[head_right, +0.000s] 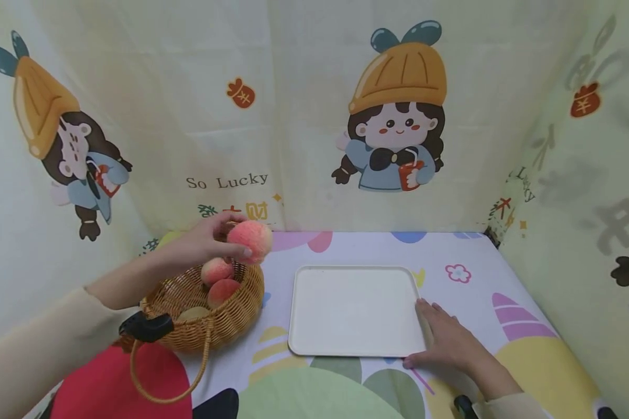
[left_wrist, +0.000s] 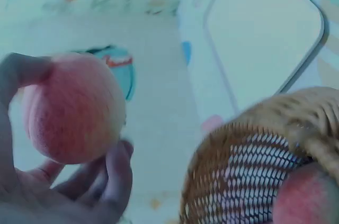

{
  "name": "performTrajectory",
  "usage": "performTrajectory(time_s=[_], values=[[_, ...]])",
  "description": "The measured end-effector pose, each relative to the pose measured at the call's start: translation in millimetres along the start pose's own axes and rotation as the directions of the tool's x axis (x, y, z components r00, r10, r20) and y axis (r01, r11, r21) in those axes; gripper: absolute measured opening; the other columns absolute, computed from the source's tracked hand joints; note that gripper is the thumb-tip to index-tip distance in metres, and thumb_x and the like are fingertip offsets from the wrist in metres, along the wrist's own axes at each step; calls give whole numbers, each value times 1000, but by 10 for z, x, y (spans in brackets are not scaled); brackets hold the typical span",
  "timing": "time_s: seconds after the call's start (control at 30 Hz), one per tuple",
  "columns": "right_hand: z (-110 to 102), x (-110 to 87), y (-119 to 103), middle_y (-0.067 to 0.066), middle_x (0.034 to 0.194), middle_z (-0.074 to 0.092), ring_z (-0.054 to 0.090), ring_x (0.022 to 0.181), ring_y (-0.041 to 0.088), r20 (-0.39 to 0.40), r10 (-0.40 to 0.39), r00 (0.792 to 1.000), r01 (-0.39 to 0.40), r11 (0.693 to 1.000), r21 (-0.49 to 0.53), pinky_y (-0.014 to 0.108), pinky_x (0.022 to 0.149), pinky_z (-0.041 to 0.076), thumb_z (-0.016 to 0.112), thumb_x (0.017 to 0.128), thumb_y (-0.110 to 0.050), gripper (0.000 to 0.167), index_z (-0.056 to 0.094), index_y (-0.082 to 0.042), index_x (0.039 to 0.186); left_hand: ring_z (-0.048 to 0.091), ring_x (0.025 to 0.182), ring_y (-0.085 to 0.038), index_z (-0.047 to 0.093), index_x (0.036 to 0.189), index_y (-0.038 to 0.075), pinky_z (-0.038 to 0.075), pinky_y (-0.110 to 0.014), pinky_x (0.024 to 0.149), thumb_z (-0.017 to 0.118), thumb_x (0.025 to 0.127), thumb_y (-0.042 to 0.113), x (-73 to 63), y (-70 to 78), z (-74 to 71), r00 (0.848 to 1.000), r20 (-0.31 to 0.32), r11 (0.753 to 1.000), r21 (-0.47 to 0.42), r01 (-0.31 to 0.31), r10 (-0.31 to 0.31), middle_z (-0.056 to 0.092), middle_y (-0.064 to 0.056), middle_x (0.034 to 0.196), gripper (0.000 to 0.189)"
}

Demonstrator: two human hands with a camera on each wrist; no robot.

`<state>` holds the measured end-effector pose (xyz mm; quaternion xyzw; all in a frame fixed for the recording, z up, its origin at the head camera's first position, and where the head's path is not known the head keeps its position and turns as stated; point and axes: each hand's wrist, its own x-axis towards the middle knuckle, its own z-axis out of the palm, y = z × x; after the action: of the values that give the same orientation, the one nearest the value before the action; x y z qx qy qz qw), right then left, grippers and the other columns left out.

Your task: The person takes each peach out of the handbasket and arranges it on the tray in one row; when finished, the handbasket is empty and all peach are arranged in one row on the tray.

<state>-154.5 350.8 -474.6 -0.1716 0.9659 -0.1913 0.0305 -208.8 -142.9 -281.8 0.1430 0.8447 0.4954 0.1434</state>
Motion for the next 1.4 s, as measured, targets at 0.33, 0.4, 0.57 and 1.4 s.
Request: performTrajectory(time_s=[0.33, 0.4, 0.57, 1.4], values=[[-16, -24, -9, 31, 151, 40, 34, 137, 55, -7, 3, 1000, -3, 1000, 3, 73, 104, 27, 83, 60, -73, 128, 39, 8, 149, 61, 95, -16, 65, 129, 21, 52, -31, 77, 94, 68, 29, 435, 212, 771, 990, 38, 847, 515, -135, 135, 65, 0, 116, 68], [-26, -30, -13, 31, 151, 40, 33, 137, 55, -4, 13, 1000, -13, 1000, 6, 73, 104, 27, 83, 59, -73, 128, 38, 8, 149, 61, 96, -16, 67, 127, 20, 51, -33, 79, 95, 67, 26, 535, 214, 875, 988, 67, 798, 582, -155, 143, 67, 2, 113, 67], [-36, -24, -28, 30, 152, 39, 32, 138, 54, 7, 26, 1000, -26, 1000, 5, 73, 105, 27, 83, 59, -73, 129, 38, 7, 149, 61, 93, -16, 67, 119, 18, 50, -35, 76, 95, 66, 29, 709, 107, 1113, 983, 133, 640, 746, -184, 127, 68, 5, 101, 61], [3, -4, 29, 28, 153, 40, 32, 138, 54, -1, 30, 1000, -30, 1000, 7, 75, 103, 26, 83, 56, -76, 132, 39, 7, 149, 57, 73, -15, 62, 87, 15, 50, -33, 64, 78, 76, 63, 1017, -301, 1613, 988, 151, 272, 953, -135, -40, 57, 3, 76, 52]])
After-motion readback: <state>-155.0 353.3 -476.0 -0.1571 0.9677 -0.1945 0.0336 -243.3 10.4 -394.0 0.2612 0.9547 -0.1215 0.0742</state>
